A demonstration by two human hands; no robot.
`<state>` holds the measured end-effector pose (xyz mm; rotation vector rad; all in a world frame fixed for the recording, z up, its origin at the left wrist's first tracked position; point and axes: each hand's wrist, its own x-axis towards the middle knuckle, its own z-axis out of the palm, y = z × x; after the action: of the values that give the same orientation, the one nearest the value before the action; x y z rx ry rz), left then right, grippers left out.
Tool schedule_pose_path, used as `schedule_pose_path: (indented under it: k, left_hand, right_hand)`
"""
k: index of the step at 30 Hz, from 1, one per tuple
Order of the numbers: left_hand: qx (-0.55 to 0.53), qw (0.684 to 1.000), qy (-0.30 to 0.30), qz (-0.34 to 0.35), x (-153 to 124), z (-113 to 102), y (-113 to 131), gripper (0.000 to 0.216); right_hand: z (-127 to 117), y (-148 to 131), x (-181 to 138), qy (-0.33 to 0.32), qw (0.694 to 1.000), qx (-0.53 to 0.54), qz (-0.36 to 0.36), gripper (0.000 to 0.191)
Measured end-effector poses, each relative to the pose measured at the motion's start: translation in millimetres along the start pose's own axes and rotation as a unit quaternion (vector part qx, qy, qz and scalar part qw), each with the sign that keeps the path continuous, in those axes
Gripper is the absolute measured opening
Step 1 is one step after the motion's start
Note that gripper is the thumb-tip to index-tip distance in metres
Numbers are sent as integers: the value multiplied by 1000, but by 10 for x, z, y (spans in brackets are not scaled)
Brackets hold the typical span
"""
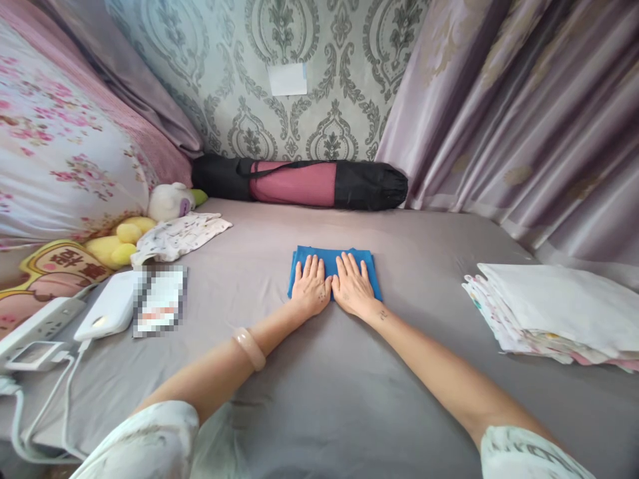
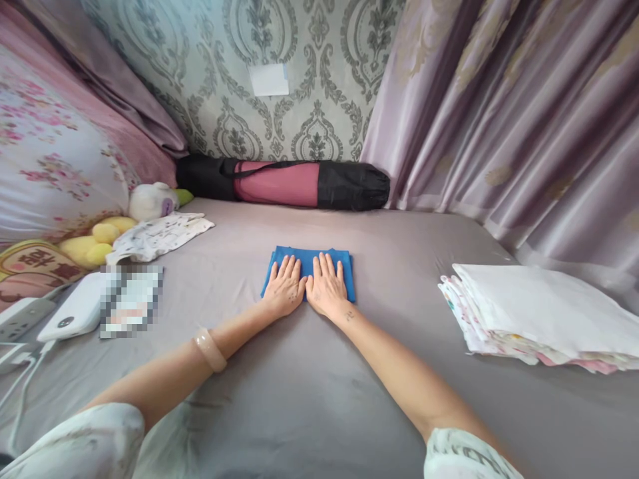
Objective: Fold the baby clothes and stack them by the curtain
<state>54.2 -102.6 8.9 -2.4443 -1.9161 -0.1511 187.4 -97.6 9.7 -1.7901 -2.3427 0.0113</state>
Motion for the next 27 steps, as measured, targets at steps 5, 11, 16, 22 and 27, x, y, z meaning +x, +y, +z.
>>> schedule_pose_path:
  k: [5, 11, 16, 22, 27]
  left_hand:
    - [-21, 1000, 0, 14, 136, -102, -29, 59]
    - [-31, 999, 18, 41, 378, -29, -104, 55]
    - [-38, 998, -4, 41, 400, 80, -120, 55]
    - [-35, 999, 1, 10, 417, 5, -163, 56]
    - [-42, 998, -19, -29, 422, 1, -209, 60]
  right_hand:
    - [-135, 29, 113, -30, 999, 19, 3, 59]
    - [-119, 96, 257, -62, 997, 16, -43, 58]
    - [-32, 111, 262, -76, 996, 7, -47, 58]
    - [-61, 159, 271, -49, 999, 6, -16, 57]
    - [-28, 204, 273, -31, 998, -10, 58, 59]
